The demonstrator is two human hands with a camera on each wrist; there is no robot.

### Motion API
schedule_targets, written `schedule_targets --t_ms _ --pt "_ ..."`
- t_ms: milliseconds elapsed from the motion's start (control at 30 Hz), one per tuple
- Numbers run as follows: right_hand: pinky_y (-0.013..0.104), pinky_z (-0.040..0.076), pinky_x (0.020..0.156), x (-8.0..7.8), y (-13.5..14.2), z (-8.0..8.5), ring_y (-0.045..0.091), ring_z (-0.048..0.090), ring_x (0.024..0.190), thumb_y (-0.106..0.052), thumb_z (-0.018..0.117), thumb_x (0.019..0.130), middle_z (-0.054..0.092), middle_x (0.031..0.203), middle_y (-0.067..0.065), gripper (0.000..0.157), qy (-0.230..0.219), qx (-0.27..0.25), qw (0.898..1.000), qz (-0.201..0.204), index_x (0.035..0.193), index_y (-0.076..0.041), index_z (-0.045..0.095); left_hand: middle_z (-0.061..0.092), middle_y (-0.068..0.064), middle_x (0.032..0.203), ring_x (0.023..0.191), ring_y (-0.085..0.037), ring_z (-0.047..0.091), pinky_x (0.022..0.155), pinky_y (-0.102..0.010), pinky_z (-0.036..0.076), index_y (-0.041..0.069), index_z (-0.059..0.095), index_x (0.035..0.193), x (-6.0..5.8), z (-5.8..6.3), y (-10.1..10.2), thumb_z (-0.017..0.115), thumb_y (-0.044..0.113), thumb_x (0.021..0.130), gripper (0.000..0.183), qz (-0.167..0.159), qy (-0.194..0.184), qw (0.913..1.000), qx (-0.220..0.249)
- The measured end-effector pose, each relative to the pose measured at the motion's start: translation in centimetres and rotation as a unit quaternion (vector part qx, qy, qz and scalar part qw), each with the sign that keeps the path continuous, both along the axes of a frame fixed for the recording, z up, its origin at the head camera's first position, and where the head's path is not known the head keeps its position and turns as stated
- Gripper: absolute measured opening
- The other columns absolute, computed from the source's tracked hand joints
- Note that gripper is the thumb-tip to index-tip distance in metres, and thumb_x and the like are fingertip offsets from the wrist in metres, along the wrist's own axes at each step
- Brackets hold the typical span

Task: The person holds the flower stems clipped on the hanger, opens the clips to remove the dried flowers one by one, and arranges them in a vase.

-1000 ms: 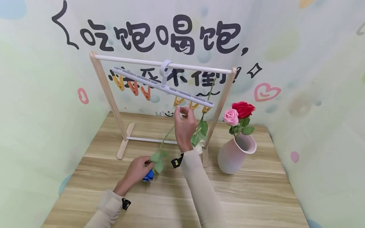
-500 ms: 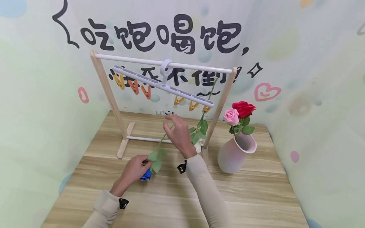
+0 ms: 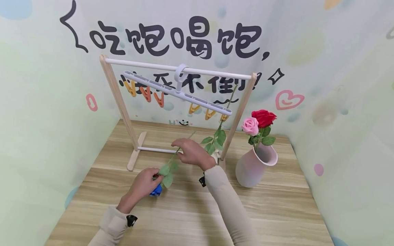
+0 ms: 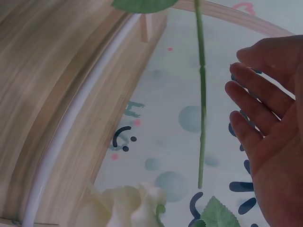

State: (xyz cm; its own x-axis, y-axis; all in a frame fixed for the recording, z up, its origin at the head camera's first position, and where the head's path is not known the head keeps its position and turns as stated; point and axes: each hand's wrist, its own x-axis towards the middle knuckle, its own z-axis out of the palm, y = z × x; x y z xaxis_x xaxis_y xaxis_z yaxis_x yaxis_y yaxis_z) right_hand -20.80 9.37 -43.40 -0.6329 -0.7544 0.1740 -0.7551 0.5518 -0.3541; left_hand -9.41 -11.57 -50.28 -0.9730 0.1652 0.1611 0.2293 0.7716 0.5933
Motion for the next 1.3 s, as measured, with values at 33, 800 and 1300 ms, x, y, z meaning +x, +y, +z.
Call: schedule_targets --t_ms 33,800,1300 --pt "0.038 0.047 0.102 0.0 0.0 -0.2 0.023 0.06 0.122 -0.003 0.065 0.089 0.066 0.128 0.009 0.036 0.004 0.006 1.0 0.003 0.125 -0.004 0.064 0.054 0.004 0.067 0.065 -0.012 0.046 0.06 -0.03 0.041 0.014 0.058 0.07 0.0 0.1 0.0 0.066 0.012 0.087 0.019 -0.001 0.001 1.0 -0.005" --pt "0.032 0.054 0.084 -0.2 0.9 -1.7 0.013 0.068 0.092 -0.011 0.071 0.09 0.075 0.098 -0.002 0.013 0.011 0.029 0.999 0.017 0.1 -0.013 0.078 0.058 0.001 0.072 0.069 -0.016 0.051 0.062 -0.034 0.044 0.012 0.065 0.076 -1.1 0.9 -1.4 0.072 0.013 0.084 0.011 -0.024 0.026 0.9982 -0.048" --pt "0.033 0.054 0.085 0.2 1.5 -2.0 0.012 0.067 0.093 -0.013 0.071 0.091 0.074 0.1 -0.001 0.013 -0.021 -0.018 1.0 -0.006 0.103 -0.013 0.077 0.067 -0.007 0.084 0.079 -0.024 0.061 0.071 -0.043 0.048 0.009 0.073 0.091 -3.6 2.6 -2.2 0.07 0.015 0.087 0.008 -0.038 0.069 0.9902 -0.115"
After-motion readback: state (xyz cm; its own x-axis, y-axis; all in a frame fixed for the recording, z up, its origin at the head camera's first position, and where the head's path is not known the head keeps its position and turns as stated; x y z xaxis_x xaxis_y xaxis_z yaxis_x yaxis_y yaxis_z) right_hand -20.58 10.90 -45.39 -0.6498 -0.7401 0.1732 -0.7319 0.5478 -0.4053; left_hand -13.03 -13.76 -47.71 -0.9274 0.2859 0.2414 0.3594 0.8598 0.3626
